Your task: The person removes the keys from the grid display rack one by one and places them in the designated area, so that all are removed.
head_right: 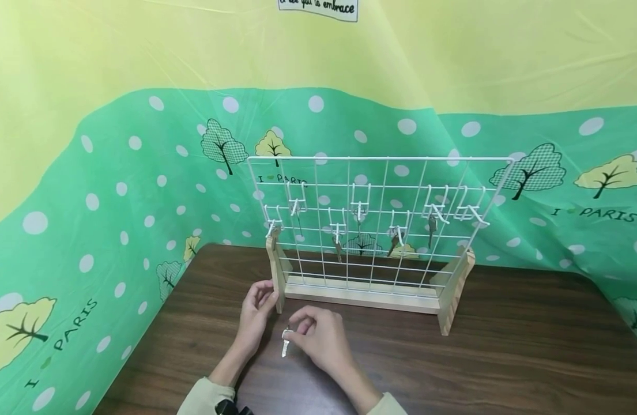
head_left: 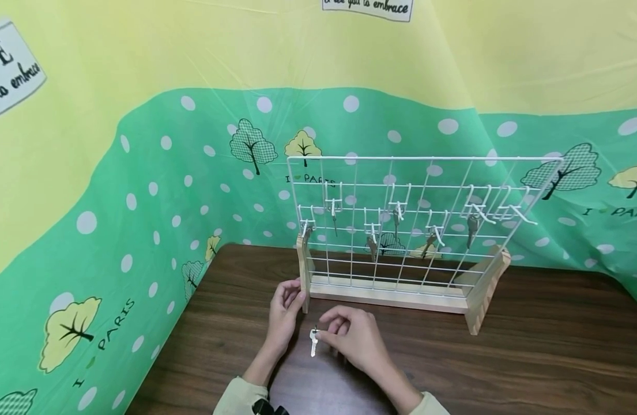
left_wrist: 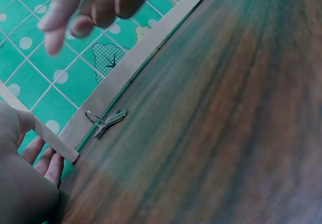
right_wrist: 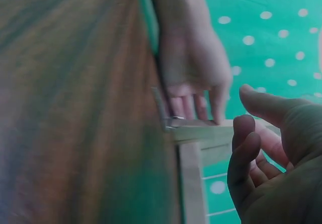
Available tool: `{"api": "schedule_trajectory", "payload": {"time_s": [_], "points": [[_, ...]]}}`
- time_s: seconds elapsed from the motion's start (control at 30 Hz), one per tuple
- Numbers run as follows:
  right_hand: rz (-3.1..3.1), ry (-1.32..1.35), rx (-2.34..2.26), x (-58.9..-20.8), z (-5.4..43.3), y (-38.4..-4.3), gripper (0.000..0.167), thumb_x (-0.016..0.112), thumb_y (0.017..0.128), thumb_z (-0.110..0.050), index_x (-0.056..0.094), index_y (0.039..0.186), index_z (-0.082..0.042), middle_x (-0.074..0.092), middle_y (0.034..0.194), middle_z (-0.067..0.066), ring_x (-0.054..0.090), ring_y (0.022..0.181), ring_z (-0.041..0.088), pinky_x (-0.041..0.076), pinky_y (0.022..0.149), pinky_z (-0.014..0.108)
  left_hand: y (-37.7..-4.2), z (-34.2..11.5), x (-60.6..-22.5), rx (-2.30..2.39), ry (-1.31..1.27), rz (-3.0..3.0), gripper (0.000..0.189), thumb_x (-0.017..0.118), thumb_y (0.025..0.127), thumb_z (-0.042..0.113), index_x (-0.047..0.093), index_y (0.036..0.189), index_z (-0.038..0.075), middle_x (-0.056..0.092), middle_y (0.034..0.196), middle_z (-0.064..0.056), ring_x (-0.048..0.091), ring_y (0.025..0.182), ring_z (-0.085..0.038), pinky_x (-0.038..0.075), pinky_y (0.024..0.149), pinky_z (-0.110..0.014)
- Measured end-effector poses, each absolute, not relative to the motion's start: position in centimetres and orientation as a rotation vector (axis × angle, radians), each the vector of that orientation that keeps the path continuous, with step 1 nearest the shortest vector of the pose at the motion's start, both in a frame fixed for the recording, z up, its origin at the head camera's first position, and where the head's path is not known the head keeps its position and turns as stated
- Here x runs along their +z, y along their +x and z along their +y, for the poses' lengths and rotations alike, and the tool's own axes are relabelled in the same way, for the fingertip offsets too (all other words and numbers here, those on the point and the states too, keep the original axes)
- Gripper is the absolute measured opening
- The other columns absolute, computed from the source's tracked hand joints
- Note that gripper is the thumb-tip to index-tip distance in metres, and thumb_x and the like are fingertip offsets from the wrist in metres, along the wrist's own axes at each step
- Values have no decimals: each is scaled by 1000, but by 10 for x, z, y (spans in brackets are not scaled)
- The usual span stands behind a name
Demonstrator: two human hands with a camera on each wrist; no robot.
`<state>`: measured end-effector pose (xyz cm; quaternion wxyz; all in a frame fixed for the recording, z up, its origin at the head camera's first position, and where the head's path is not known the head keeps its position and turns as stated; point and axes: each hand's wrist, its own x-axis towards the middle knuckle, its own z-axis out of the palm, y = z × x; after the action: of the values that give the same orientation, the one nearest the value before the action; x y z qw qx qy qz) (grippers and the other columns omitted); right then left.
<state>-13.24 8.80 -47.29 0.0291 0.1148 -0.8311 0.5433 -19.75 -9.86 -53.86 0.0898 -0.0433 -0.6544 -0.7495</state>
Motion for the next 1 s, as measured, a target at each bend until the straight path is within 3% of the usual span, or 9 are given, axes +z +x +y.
{"api": "schedule_trajectory", "payload": {"time_s": [0.37, 0.73, 1.0], "points": [[-2450, 273, 1706, -430, 107, -128, 22, 96, 83, -5, 84, 97, -15, 69, 79, -6, 62, 69, 8, 55, 63, 21, -198, -99, -539, -2223, -131, -1953, 29, 66, 107, -4, 56, 132, -15, 63, 144, -27, 62, 131, -16, 49, 113, -19], [-2236, 322, 1697, -401, 127, -121, 20, 94, 85, -2, 83, 101, -10, 71, 81, 0, 60, 65, 9, 53, 57, 20, -196, -96, -538, -2227, -171, -1925, 29, 65, 107, -5, 54, 131, -18, 63, 143, -29, 63, 127, -12, 51, 110, -18], [-2082, 249, 1675, -381, 145, -117, 20, 90, 88, 3, 84, 102, -10, 71, 81, 1, 58, 63, 10, 48, 54, 17, -195, -98, -537, -2242, -140, -1933, 29, 64, 107, -6, 54, 132, -17, 62, 145, -30, 61, 134, -25, 51, 111, -19]]}}
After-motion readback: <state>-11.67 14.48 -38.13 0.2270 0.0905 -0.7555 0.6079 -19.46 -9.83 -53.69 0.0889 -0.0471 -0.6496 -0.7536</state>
